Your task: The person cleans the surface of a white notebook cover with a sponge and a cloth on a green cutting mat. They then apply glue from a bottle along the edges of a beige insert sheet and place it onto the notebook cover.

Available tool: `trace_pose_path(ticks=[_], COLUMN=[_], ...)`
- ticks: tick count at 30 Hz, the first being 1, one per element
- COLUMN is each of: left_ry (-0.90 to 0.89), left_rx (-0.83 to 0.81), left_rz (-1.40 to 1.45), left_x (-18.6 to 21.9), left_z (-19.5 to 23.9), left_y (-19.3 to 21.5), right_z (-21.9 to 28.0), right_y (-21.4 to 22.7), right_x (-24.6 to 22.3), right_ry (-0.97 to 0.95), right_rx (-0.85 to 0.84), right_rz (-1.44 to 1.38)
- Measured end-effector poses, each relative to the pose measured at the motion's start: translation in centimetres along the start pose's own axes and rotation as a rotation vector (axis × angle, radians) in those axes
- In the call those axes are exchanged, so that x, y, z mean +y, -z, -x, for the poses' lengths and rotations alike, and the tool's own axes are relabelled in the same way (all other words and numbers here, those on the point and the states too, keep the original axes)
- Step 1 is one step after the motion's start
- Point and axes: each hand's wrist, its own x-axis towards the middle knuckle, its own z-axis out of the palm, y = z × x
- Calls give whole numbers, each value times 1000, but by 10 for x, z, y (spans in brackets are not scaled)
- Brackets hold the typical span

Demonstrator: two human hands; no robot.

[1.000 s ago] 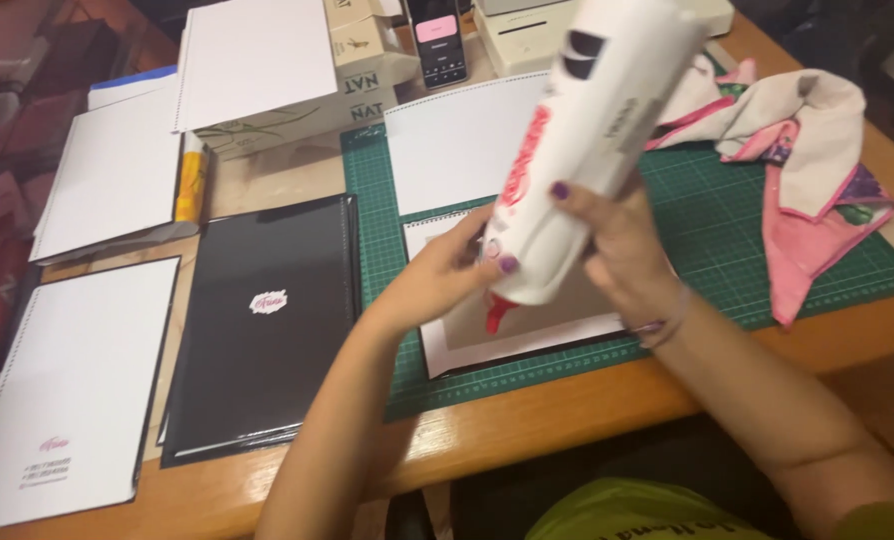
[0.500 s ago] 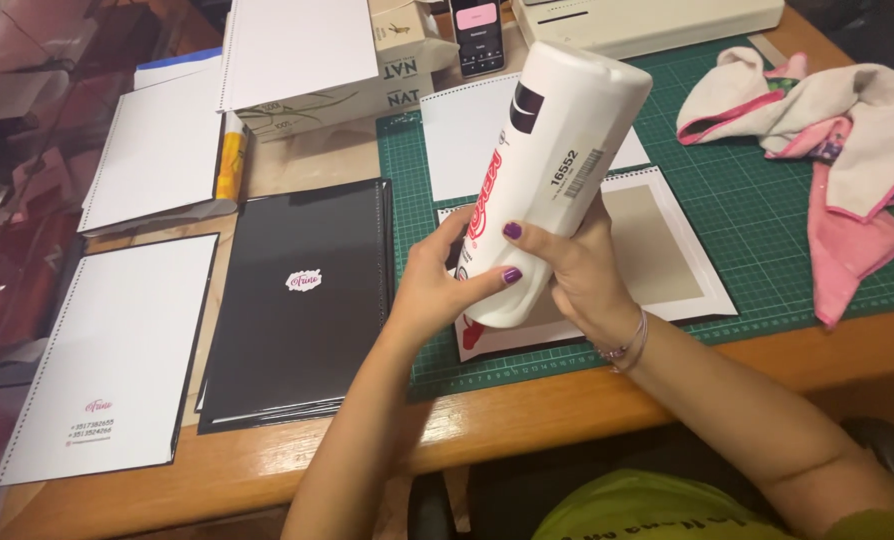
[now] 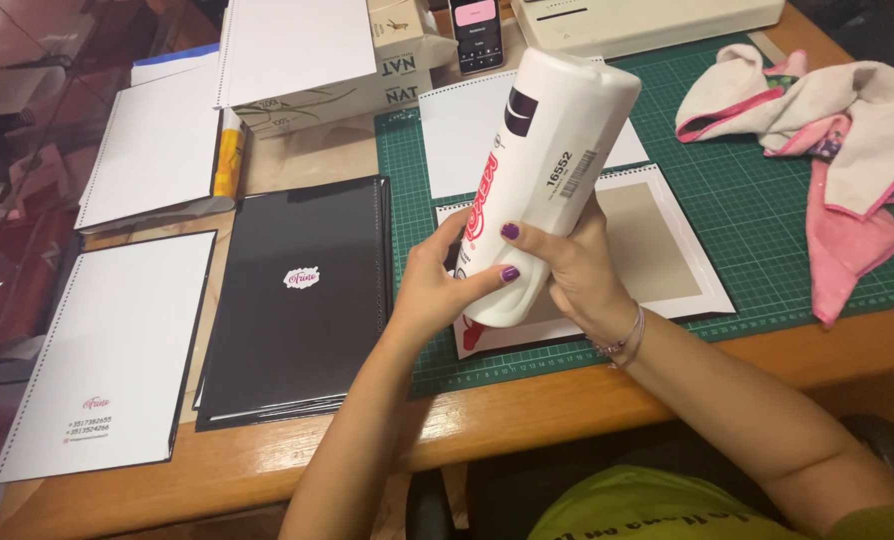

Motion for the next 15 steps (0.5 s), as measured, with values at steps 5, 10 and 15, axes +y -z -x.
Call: trace_pose_path(ticks=[5,10,15], left_ry=[9,-2,4], left_rx=[-5,-28,-47], left_rz=[24,32,44], left_x=[5,6,7], left_z=[-1,-8,-13], left_y=[-7,-16,-26], right_z=[-1,-4,-3], right_y=[2,14,19], right_x=[-7,-4,-12], right_ry=[19,4,-9], right_rx=[20,50,79], right_rz=[29,25,32])
